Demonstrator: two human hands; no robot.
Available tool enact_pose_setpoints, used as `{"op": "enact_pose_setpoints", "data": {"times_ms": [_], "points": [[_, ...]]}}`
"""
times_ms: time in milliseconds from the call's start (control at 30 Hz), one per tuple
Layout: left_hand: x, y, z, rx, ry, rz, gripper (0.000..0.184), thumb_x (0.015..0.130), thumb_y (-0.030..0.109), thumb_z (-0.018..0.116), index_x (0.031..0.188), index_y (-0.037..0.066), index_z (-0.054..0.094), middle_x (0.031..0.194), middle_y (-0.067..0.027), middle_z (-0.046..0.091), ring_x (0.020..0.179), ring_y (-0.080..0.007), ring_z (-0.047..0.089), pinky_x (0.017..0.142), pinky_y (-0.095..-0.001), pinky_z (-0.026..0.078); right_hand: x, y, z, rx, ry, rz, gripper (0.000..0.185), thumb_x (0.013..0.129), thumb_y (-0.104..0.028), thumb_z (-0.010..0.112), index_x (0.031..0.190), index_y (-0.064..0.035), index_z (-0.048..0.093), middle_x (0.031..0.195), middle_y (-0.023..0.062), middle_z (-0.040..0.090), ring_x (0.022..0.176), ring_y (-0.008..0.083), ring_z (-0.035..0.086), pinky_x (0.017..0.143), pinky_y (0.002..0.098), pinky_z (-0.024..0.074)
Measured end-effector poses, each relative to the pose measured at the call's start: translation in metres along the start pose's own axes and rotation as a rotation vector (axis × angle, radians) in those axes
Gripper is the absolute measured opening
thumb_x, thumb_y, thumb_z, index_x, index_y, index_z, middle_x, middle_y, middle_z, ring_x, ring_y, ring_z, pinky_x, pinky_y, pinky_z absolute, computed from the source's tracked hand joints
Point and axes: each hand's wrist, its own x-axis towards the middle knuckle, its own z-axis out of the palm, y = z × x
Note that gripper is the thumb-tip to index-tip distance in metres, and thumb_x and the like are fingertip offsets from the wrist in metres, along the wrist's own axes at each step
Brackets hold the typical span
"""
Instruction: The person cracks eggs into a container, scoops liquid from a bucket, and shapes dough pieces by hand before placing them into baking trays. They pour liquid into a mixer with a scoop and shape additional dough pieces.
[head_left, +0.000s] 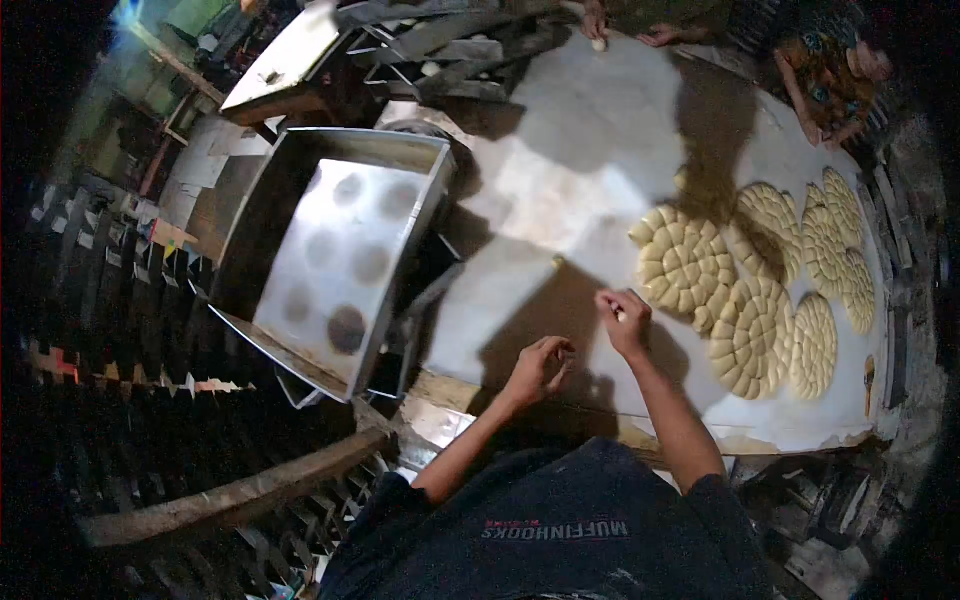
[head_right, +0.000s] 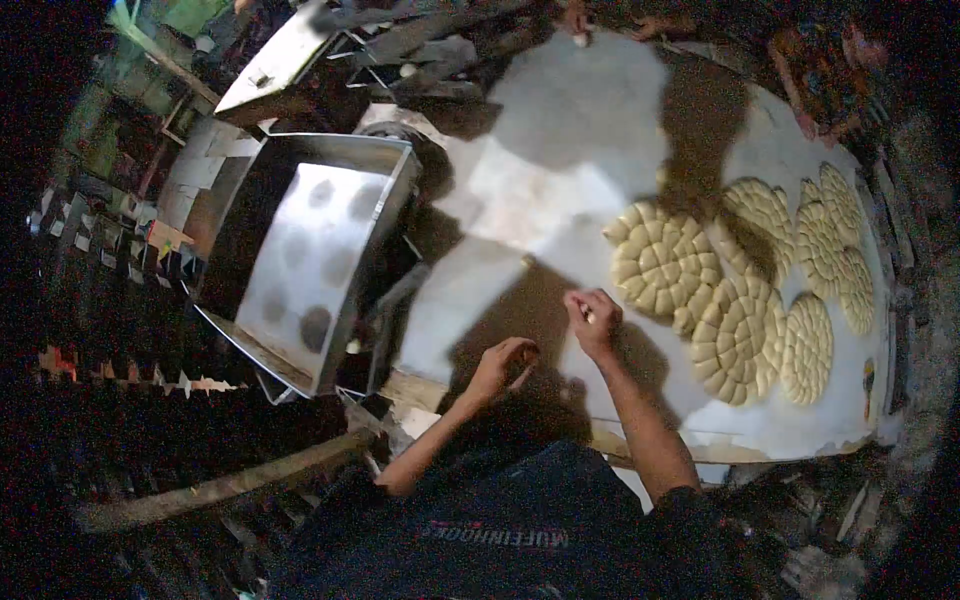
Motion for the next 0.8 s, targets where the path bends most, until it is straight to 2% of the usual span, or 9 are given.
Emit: {"op": "enact_pose_setpoints", "data": {"times_ms": [100, 167, 200, 267, 333, 400, 467, 633, 800], "points": [[0.002, 0.024, -0.050, 0.023, 0.136, -0.034, 0.022, 0.088, 0.010, 0.062, 0.109, 0.004, 0.059, 0.083, -0.0107, 0.062, 0.072, -0.0204, 0.060, 0.066, -0.0304, 0.049, 0.051, -0.023, 0.070, 0.051, 0.157, -0.142, 0.015, 0.075, -0.001, 0.063, 0.089, -0.0038, 0.069, 0.076, 0.0120, 0.063, 0.073, 0.0244, 0.060, 0.067, 0.0329, 0.0477], [-0.001, 0.029, -0.075, 0.018, 0.189, -0.062, 0.026, 0.089, 0.012, 0.061, 0.113, 0.005, 0.058, 0.084, -0.0106, 0.062, 0.071, -0.0178, 0.059, 0.066, -0.0294, 0.049, 0.073, -0.039, 0.100, 0.224, 0.049, 0.247, 0.013, 0.073, -0.002, 0.062, 0.085, -0.0029, 0.068, 0.077, 0.0135, 0.062, 0.079, 0.0258, 0.060, 0.071, 0.0342, 0.0476], [-0.001, 0.030, -0.085, -0.013, 0.239, -0.102, 0.029, 0.090, 0.014, 0.061, 0.118, 0.005, 0.057, 0.084, -0.0105, 0.062, 0.070, -0.0153, 0.059, 0.065, -0.0285, 0.049, 0.078, -0.047, 0.111, 0.238, 0.064, 0.227, 0.013, 0.073, -0.002, 0.062, 0.085, -0.0029, 0.068, 0.077, 0.0135, 0.062, 0.079, 0.0258, 0.060, 0.071, 0.0342, 0.0476], [-0.003, 0.031, -0.098, -0.105, 0.405, -0.221, 0.037, 0.094, 0.023, 0.057, 0.126, 0.004, 0.051, 0.089, -0.0098, 0.063, 0.074, -0.0160, 0.060, 0.070, -0.0292, 0.048, 0.077, -0.107, 0.098, 0.179, -0.071, -0.368, 0.009, 0.074, -0.004, 0.063, 0.082, -0.0023, 0.066, 0.076, 0.0133, 0.062, 0.074, 0.0252, 0.060, 0.067, 0.0351, 0.0483], [-0.003, 0.014, -0.102, -0.188, 0.511, -0.325, 0.034, 0.095, 0.026, 0.054, 0.120, 0.003, 0.055, 0.087, -0.0122, 0.064, 0.076, -0.0178, 0.061, 0.072, -0.0312, 0.048, 0.068, -0.143, 0.079, 0.231, -0.369, -0.471, 0.007, 0.075, -0.008, 0.068, 0.081, -0.0032, 0.068, 0.080, 0.0125, 0.063, 0.071, 0.0258, 0.063, 0.064, 0.0338, 0.0506], [0.001, -0.005, -0.099, -0.193, 0.447, -0.382, 0.030, 0.095, 0.026, 0.053, 0.110, 0.001, 0.061, 0.085, -0.0149, 0.065, 0.076, -0.0201, 0.063, 0.072, -0.0330, 0.049, 0.054, -0.154, 0.061, 0.233, -0.369, -0.491, 0.009, 0.077, -0.011, 0.071, 0.080, -0.0030, 0.067, 0.078, 0.0117, 0.063, 0.066, 0.0242, 0.062, 0.059, 0.0328, 0.0500], [0.007, 0.022, -0.099, -0.039, 0.328, -0.169, 0.027, 0.094, 0.024, 0.056, 0.101, -0.001, 0.064, 0.084, -0.0170, 0.065, 0.076, -0.0194, 0.064, 0.070, -0.0328, 0.050, 0.042, -0.146, 0.037, 0.175, -0.325, -0.392, 0.016, 0.078, -0.016, 0.071, 0.079, -0.0015, 0.065, 0.078, 0.0118, 0.061, 0.066, 0.0226, 0.060, 0.060, 0.0320, 0.0486], [0.023, 0.053, -0.062, -0.177, 0.192, -0.094, 0.020, 0.091, 0.016, 0.060, 0.102, 0.000, 0.064, 0.089, -0.0129, 0.067, 0.080, -0.0166, 0.064, 0.071, -0.0305, 0.051, 0.010, -0.124, -0.014, 0.219, -0.376, -0.086, 0.025, 0.091, -0.026, 0.056, 0.098, -0.0023, 0.057, 0.083, 0.0131, 0.059, 0.073, 0.0259, 0.058, 0.065, 0.0361, 0.0468], [0.043, 0.089, -0.024, -0.199, 0.158, 0.027, 0.025, 0.086, 0.009, 0.062, 0.110, 0.002, 0.061, 0.091, -0.0159, 0.065, 0.078, -0.0233, 0.065, 0.069, -0.0315, 0.051, -0.015, -0.096, -0.033, 0.083, -0.057, -0.117, 0.030, 0.093, -0.027, 0.052, 0.080, -0.0002, 0.054, 0.065, 0.0132, 0.051, 0.057, 0.0261, 0.052, 0.053, 0.0375, 0.0412]]}}
